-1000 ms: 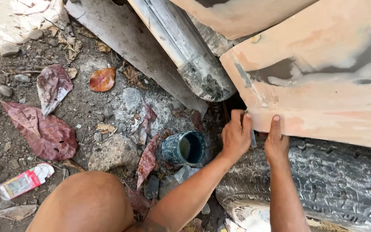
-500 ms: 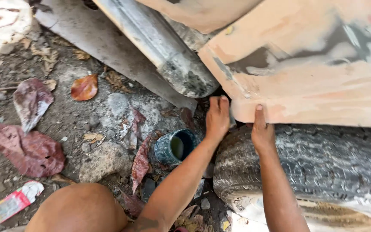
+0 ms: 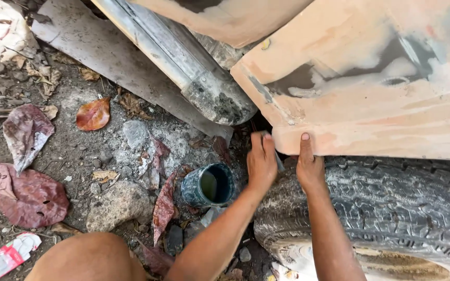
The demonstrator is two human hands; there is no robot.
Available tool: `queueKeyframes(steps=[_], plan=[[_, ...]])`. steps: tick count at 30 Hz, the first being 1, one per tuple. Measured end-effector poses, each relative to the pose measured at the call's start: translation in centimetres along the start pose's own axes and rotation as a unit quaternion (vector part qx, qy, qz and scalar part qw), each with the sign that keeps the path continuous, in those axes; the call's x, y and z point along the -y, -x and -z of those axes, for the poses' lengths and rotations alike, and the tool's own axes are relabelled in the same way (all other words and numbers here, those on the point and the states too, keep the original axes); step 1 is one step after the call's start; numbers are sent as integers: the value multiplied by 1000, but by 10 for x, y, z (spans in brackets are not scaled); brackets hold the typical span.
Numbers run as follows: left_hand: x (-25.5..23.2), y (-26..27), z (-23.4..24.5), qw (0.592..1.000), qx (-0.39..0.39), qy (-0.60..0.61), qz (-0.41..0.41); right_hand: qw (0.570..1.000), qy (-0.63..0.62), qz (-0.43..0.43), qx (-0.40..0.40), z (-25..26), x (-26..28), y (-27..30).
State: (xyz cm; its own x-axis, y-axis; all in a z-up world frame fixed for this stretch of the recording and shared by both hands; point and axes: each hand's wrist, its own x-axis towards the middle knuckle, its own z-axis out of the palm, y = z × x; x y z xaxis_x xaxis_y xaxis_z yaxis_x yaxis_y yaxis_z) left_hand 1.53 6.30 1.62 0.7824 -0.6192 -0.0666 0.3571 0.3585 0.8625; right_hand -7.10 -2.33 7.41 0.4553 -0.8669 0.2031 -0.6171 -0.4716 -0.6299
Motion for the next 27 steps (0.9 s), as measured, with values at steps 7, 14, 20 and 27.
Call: queueKeyframes(steps=[7, 14, 20, 27], plan=[[28, -29, -2, 999, -8, 14, -33, 1000, 1, 12, 10, 1, -10, -8], [3, -8, -3, 991, -18, -39, -125, 1000, 14, 23, 15, 2, -22, -7], [-4, -22, 4, 993, -16, -65, -101, 999, 6, 43, 7, 2, -19, -3], [-4, -6, 6, 980, 17, -100, -173, 999, 7, 33, 12, 2, -6, 11]])
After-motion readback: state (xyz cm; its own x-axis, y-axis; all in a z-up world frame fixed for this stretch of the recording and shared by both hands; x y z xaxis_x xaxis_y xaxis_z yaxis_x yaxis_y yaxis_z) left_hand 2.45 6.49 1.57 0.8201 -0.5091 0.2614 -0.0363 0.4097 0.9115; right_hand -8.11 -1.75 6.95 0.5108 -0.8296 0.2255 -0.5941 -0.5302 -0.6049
